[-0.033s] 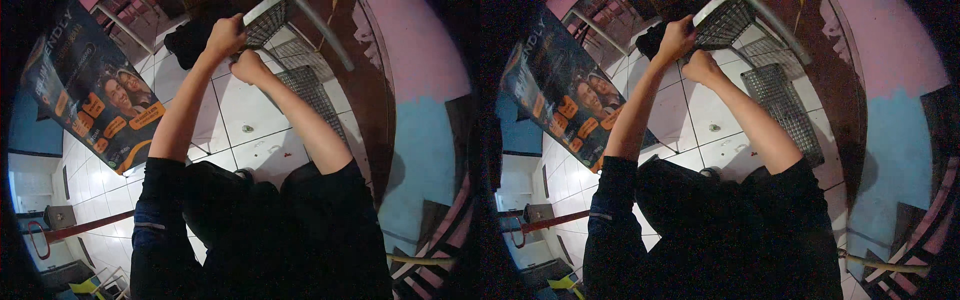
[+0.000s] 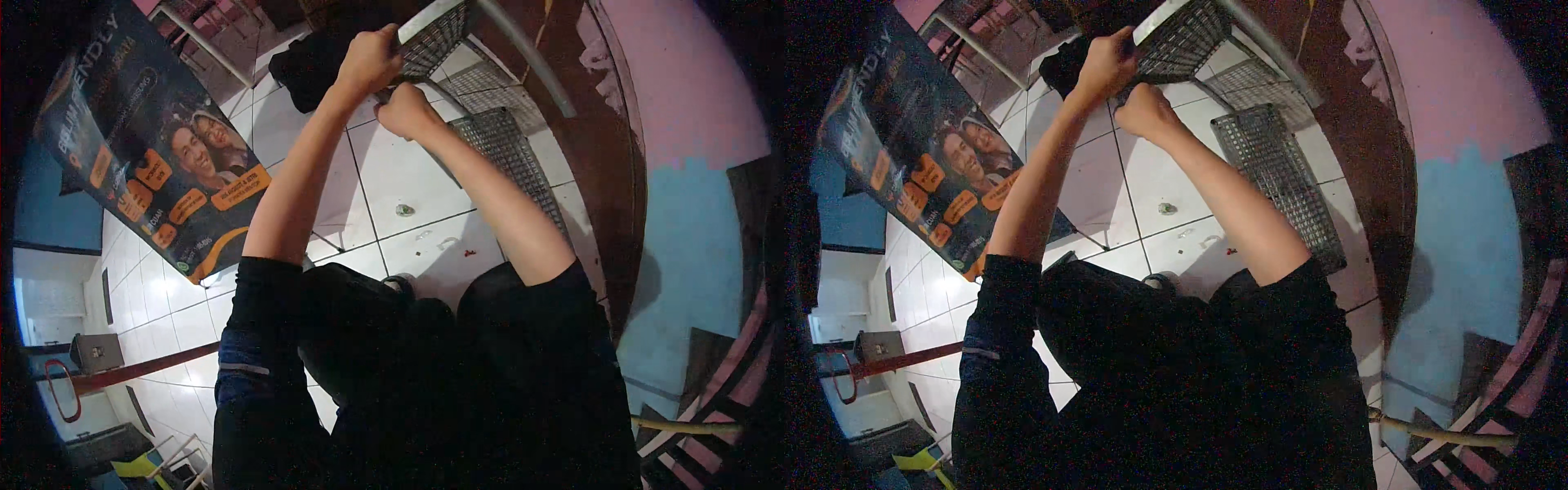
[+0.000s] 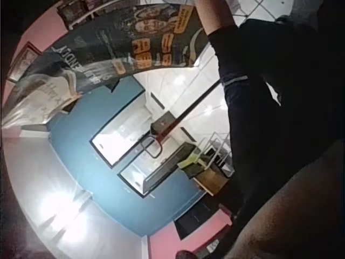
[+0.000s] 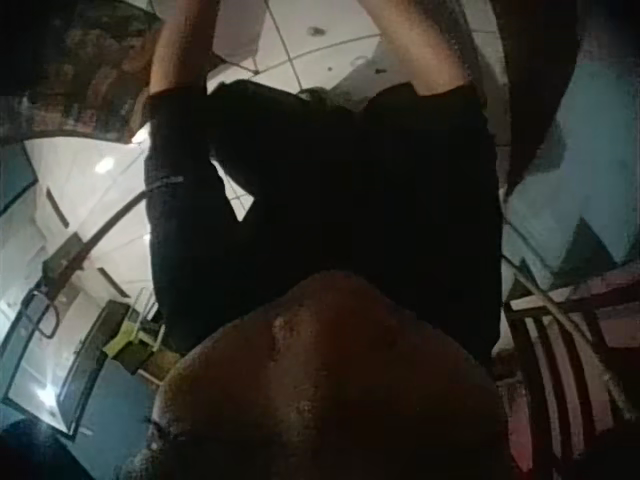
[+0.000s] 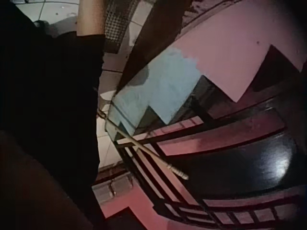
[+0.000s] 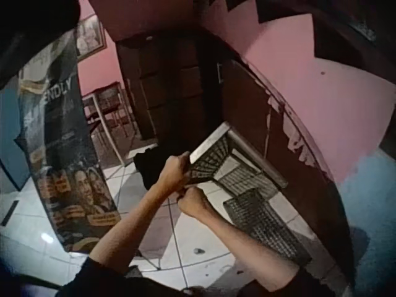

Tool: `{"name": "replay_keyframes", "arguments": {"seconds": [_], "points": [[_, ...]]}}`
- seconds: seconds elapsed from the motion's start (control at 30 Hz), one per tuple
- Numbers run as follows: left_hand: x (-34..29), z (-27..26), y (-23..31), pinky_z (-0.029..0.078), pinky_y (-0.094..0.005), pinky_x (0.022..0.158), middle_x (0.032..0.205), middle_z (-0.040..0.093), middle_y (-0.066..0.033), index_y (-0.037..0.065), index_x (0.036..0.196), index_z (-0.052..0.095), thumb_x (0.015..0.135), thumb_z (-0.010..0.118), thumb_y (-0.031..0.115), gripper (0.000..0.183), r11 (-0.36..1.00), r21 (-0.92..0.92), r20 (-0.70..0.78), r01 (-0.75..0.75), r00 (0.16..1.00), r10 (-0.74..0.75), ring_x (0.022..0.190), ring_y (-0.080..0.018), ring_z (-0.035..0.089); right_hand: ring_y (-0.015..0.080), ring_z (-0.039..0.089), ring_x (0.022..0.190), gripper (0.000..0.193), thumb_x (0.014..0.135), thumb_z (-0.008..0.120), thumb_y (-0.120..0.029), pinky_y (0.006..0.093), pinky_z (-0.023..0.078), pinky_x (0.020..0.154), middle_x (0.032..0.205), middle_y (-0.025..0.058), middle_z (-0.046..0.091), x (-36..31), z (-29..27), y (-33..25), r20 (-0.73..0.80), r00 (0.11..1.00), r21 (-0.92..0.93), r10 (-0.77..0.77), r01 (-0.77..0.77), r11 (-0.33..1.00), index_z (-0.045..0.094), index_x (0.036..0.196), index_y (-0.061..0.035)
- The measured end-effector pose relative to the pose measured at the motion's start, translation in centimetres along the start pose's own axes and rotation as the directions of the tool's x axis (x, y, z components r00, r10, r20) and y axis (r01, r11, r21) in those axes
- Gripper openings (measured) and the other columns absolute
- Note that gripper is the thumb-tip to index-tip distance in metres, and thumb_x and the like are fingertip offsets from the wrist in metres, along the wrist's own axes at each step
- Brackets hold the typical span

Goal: The person disassembles a small plastic shelving unit by hand, pulling the support tubes out of the corner sockets of the rectangular grid shelves and setting the individual components on the floor.

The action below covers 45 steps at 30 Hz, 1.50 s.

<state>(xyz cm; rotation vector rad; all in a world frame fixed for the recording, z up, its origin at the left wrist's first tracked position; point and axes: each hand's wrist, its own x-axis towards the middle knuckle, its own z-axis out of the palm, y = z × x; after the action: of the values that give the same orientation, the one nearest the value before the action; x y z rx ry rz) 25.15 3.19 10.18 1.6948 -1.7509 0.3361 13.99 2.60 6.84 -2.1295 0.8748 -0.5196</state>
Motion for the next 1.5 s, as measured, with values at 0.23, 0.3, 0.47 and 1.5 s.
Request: {"name": "replay_keyframes", "arguments": {"seconds": [0.23,0.3,0.47,1.5], "points": [[-1.8,0.0,-3.1,0.046,-0.0447,0.066,0.076,0.058,-0.0251,-0.002,0.086,0.055,0.07,0.055,0.018,0.026,0.964,0.03,-0.072,0.265,0.962,-0.262,0.075,-0.0401,0.056,0.0374,0.06,0.076,0.022,0.068,0.059,-0.015,0.043,0.048,0.069,0.078,0.0253,0.06,-0.6,1.1,-1.2,0.034,0.988,-0.341,-0.151,0.154,0.927,0.062,0.076,0.0046],[-2.6,0.3,-4.2,0.046,-0.0437,0.065,0.075,0.058,-0.0246,-0.003,0.083,0.055,0.07,0.055,0.019,0.025,0.934,-0.087,-0.123,0.347,0.926,-0.356,0.074,-0.0404,0.056,0.0369,0.06,0.078,0.019,0.068,0.057,-0.014,0.0424,0.048,0.069,0.079,0.0246,0.06,-0.3,1.4,-1.3,0.047,0.986,-0.384,-0.162,0.167,0.908,0.063,0.076,0.0031],[-4.4,3.2,-4.3,0.045,-0.0427,0.062,0.07,0.057,-0.0232,-0.002,0.088,0.054,0.068,0.055,0.012,0.024,0.985,-0.054,-0.139,0.164,0.976,-0.17,0.071,-0.0405,0.056,0.0357,0.06,0.082,0.022,0.066,0.056,-0.013,0.0425,0.047,0.073,0.084,0.024,0.06,-0.3,2.9,1.4,0.118,0.993,-0.304,-0.024,0.06,0.951,0.063,0.081,0.0021],[-9.4,4.0,-8.6,0.042,-0.0293,0.051,0.061,0.057,-0.0162,-0.003,0.094,0.054,0.074,0.051,0.005,0.022,0.784,-0.465,-0.102,0.411,0.855,-0.509,0.053,-0.0171,0.055,0.0358,0.061,0.075,0.02,0.067,0.054,-0.012,0.0418,0.049,0.067,0.078,0.0222,0.061,-3.6,3.0,7.6,0.237,0.972,-0.502,0.01,0.114,0.857,0.061,0.077,0.0026]]}}
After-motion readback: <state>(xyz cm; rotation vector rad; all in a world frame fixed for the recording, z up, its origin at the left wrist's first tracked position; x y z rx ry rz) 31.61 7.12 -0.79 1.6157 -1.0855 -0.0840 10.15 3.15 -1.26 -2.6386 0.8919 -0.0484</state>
